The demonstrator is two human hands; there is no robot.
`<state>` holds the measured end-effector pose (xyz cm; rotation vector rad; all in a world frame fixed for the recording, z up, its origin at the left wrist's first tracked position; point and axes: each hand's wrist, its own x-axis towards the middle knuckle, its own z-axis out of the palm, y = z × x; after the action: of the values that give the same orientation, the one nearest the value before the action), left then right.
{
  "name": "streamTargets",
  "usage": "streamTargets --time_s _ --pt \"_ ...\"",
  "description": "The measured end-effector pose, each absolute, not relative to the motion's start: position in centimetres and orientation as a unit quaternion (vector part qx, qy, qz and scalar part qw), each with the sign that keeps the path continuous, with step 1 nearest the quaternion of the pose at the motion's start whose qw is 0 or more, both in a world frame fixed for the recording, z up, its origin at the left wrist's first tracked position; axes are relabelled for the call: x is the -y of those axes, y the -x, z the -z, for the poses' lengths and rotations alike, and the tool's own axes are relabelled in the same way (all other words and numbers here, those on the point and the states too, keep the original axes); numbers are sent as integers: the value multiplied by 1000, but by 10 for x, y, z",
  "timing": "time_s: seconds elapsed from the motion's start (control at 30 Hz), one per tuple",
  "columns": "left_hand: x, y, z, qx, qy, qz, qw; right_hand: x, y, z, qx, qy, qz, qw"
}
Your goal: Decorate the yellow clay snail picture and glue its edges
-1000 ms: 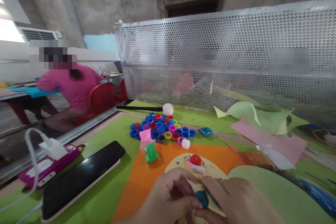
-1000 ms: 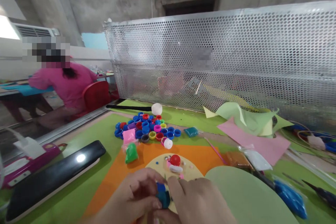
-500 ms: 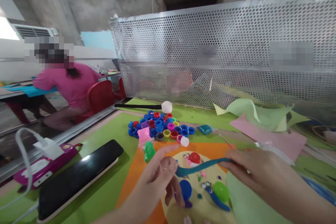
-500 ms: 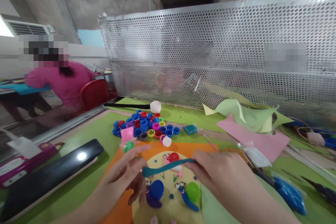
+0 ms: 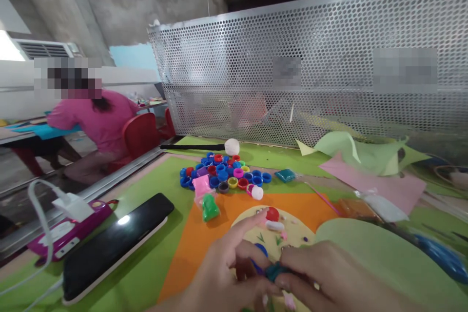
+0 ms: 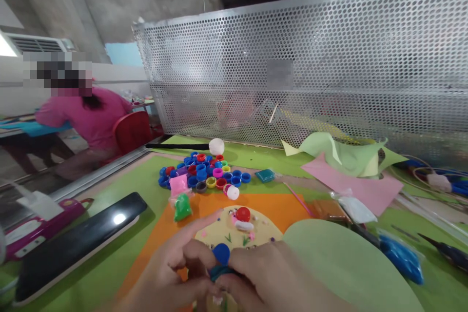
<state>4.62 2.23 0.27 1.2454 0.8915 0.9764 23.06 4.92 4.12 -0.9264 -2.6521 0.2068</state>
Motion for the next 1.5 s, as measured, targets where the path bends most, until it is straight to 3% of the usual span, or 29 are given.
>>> streamTargets --time_s 0.1,0.3,0.57,0.77,0.87,1.0,1.2,1.37,1.5 --pt "-22 -47 -7 -413 -473 -462 626 -56 -239 -40 931 325 -36 163" --pt "-32 -40 -7 -372 -413 -528 642 -77 -262 -37 864 434 -46 252" --pt "-27 -52 3 -219 -402 -480 748 -52 -239 -25 900 392 -55 183" --pt "-21 -52 -6 -350 -402 -444 720 -47 -232 -17 934 262 46 239" --pt "-24 -47 -11 -379 -402 -452 700 -62 -242 -23 896 332 106 276" --pt "-29 -46 -7 -310 -401 -512 693 -75 -255 -33 864 406 94 282" --pt "-26 -55 3 -227 -386 -489 749 -49 -237 -25 900 351 49 255" --pt "-24 -54 0 -330 -394 -434 740 -47 -232 -19 919 275 136 249" --pt "-27 -50 -6 -380 -403 -441 706 -71 -253 -27 861 354 215 296"
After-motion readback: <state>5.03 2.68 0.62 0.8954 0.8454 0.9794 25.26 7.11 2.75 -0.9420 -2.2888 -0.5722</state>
